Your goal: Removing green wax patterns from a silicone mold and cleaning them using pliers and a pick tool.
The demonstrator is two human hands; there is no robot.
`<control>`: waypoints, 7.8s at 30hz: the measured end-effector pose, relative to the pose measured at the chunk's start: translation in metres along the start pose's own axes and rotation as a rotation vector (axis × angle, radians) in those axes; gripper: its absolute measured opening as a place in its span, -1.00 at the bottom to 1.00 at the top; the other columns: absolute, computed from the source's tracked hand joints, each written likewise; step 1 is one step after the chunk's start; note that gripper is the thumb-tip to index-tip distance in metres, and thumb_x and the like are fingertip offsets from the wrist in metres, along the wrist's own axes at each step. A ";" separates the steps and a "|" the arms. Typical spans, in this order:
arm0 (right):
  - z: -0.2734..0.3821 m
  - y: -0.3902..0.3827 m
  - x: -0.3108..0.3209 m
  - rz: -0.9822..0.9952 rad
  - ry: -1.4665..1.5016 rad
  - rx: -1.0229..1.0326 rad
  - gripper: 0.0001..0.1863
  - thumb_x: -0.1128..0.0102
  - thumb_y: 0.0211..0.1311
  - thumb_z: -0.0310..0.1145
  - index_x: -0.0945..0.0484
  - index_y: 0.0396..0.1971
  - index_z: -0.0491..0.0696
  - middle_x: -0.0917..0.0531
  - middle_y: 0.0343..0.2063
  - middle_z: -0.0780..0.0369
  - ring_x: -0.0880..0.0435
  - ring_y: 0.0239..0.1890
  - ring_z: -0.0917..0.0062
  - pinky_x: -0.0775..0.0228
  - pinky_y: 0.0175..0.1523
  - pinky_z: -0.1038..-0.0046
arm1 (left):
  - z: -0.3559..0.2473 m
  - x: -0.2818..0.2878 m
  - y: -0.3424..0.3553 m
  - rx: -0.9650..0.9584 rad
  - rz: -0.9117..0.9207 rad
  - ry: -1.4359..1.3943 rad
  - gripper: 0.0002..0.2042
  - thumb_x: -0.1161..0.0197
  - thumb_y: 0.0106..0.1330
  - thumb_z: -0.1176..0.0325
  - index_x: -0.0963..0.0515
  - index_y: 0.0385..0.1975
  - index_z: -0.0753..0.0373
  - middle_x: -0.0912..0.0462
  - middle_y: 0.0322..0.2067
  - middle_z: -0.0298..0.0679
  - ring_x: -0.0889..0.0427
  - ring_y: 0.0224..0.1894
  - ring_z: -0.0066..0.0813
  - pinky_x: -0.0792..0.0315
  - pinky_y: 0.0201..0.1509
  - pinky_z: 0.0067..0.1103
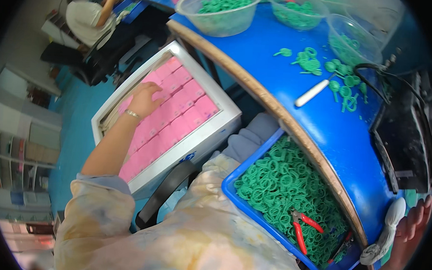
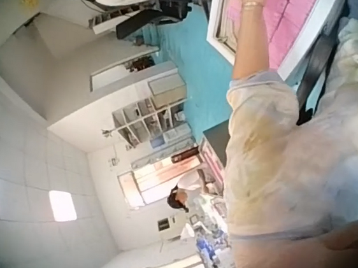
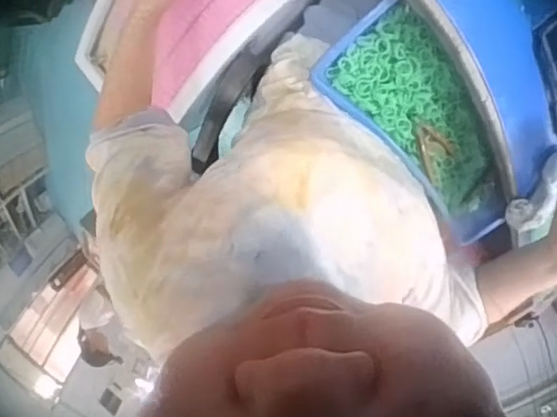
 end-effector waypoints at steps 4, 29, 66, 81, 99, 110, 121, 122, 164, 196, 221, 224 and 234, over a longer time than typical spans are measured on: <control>-0.014 -0.019 -0.021 -0.369 -0.067 0.064 -0.73 0.30 0.44 -0.17 -0.23 -0.31 -0.08 -0.30 -0.62 0.31 -0.14 -0.84 0.73 0.01 -0.80 0.73 | -0.006 -0.050 0.063 -0.026 0.061 0.003 -0.66 -0.21 0.04 0.33 -0.53 -0.15 0.25 -0.50 -0.07 -0.11 -0.41 0.04 -0.10 -0.30 0.13 -0.38; -0.043 -0.017 -0.087 -0.328 -0.171 0.104 -0.56 0.46 0.45 -0.08 -0.24 -0.49 -0.10 -0.34 -0.73 0.26 -0.19 -0.89 0.66 -0.06 -0.82 0.72 | 0.001 -0.032 0.107 0.114 0.172 -0.155 -0.49 -0.38 -0.16 0.25 -0.47 -0.17 0.34 -0.55 -0.29 0.00 -0.52 -0.12 -0.15 -0.41 -0.05 -0.42; -0.115 -0.012 -0.157 -0.035 -1.117 0.214 -0.81 -0.15 0.12 -0.26 -0.53 -0.48 -0.09 -0.53 -0.58 0.15 -0.54 -0.52 0.26 -0.37 -0.47 0.33 | -0.354 0.071 -0.058 -0.491 0.961 -1.750 -0.72 -0.37 -0.03 0.36 -0.32 -0.49 0.12 -0.32 -0.12 -0.20 -0.29 0.03 -0.39 -0.20 0.14 -0.43; -0.106 -0.017 -0.146 0.220 -0.261 0.214 -0.75 -0.01 0.24 -0.44 -0.46 -0.63 -0.16 -0.44 -0.72 0.23 -0.39 -0.68 0.45 -0.19 -0.56 0.42 | -0.355 0.070 -0.064 -0.476 1.311 -2.223 -0.73 -0.25 -0.12 0.56 -0.32 -0.63 -0.02 -0.38 -0.23 -0.36 -0.28 -0.01 -0.38 -0.16 0.15 -0.46; -0.086 0.000 -0.098 -0.532 -1.887 0.077 -0.78 -0.17 0.11 -0.28 -0.49 -0.56 -0.12 -0.52 -0.64 0.14 -0.52 -0.61 0.22 -0.36 -0.51 0.34 | -0.339 0.041 -0.067 -0.224 1.570 -2.314 -0.83 -0.15 -0.13 0.50 -0.31 -0.66 0.04 -0.42 -0.37 -0.28 -0.36 -0.13 -0.28 -0.22 0.19 -0.19; -0.098 0.014 -0.089 -0.438 -1.423 0.161 -0.80 -0.30 -0.02 -0.35 -0.56 -0.37 -0.08 -0.52 -0.54 0.17 -0.55 -0.49 0.31 -0.37 -0.42 0.36 | -0.314 0.047 -0.059 -0.640 1.750 -1.791 -0.80 -0.29 0.10 0.34 -0.46 -0.38 0.28 -0.51 -0.29 -0.17 -0.36 0.05 -0.16 -0.24 0.08 -0.34; -0.104 -0.020 -0.135 -0.106 -0.355 -0.232 -0.76 -0.26 0.13 -0.32 -0.38 -0.46 -0.11 -0.43 -0.50 0.34 -0.40 -0.46 0.73 -0.29 -0.39 0.64 | -0.333 0.081 -0.041 -0.832 0.605 -1.064 -0.59 -0.36 -0.02 0.48 -0.50 -0.10 0.34 -0.50 -0.39 -0.18 -0.49 -0.37 -0.36 -0.39 -0.31 -0.51; -0.112 -0.020 -0.139 -0.077 -0.250 -0.166 -0.72 -0.23 0.16 -0.30 -0.33 -0.35 -0.12 -0.48 -0.34 0.25 -0.50 -0.28 0.62 -0.40 -0.20 0.55 | -0.346 0.087 -0.043 -0.873 0.352 -0.984 -0.53 -0.36 -0.03 0.49 -0.46 -0.05 0.35 -0.50 -0.39 -0.16 -0.48 -0.39 -0.31 -0.38 -0.32 -0.48; -0.116 -0.016 -0.169 -0.363 0.024 0.122 -0.40 0.49 0.42 -0.09 -0.50 -0.41 -0.26 -0.42 -0.01 -0.04 -0.44 -0.03 0.32 -0.24 0.09 0.39 | -0.364 0.080 -0.067 -1.073 0.067 -1.161 -0.25 -0.47 -0.12 0.00 -0.29 0.03 0.26 -0.21 0.04 0.08 -0.22 0.08 -0.16 -0.21 0.10 -0.34; -0.098 -0.005 -0.160 -0.090 -1.087 0.638 -0.49 -0.32 -0.04 -0.12 -0.44 -0.20 -0.18 -0.45 -0.29 0.08 -0.45 -0.29 0.25 -0.30 -0.15 0.33 | -0.354 0.063 -0.044 -0.142 1.329 -2.370 -0.32 0.36 0.22 -0.36 -0.38 -0.37 0.23 -0.42 -0.62 -0.16 -0.28 -0.70 -0.48 -0.28 -0.53 -0.50; -0.114 0.006 -0.171 -0.133 -1.117 0.705 -0.66 -0.30 -0.28 -0.37 -0.55 -0.37 -0.10 -0.46 -0.32 0.21 -0.43 -0.33 0.40 -0.27 -0.28 0.47 | -0.355 0.057 -0.064 -0.199 0.875 -2.297 -0.36 0.23 0.29 -0.23 -0.27 -0.03 0.32 -0.47 -0.15 -0.08 -0.48 -0.12 -0.35 -0.40 -0.08 -0.48; -0.118 0.001 -0.180 -0.068 -1.264 0.970 -0.65 -0.15 -0.46 -0.38 -0.50 -0.46 -0.10 -0.50 -0.46 0.22 -0.47 -0.41 0.41 -0.29 -0.34 0.41 | -0.356 0.056 -0.062 -0.304 0.823 -2.204 -0.42 0.05 0.28 -0.14 -0.22 -0.02 0.32 -0.47 -0.12 -0.05 -0.49 -0.15 -0.35 -0.40 -0.08 -0.49; -0.127 -0.005 -0.159 -0.288 -0.939 0.271 -0.79 -0.39 -0.17 -0.46 -0.52 -0.50 -0.10 -0.56 -0.55 0.22 -0.55 -0.43 0.44 -0.38 -0.34 0.47 | -0.327 0.075 -0.039 -0.552 -0.212 -1.333 -0.54 -0.46 -0.16 0.26 -0.47 -0.29 0.40 -0.52 -0.17 -0.01 -0.57 -0.36 -0.38 -0.46 -0.24 -0.54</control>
Point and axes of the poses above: each hand's wrist, its own y-axis towards the middle knuckle, its own x-axis out of the back of the hand, z = x × y, the point moved 1 cm from there along y, towards the middle knuckle
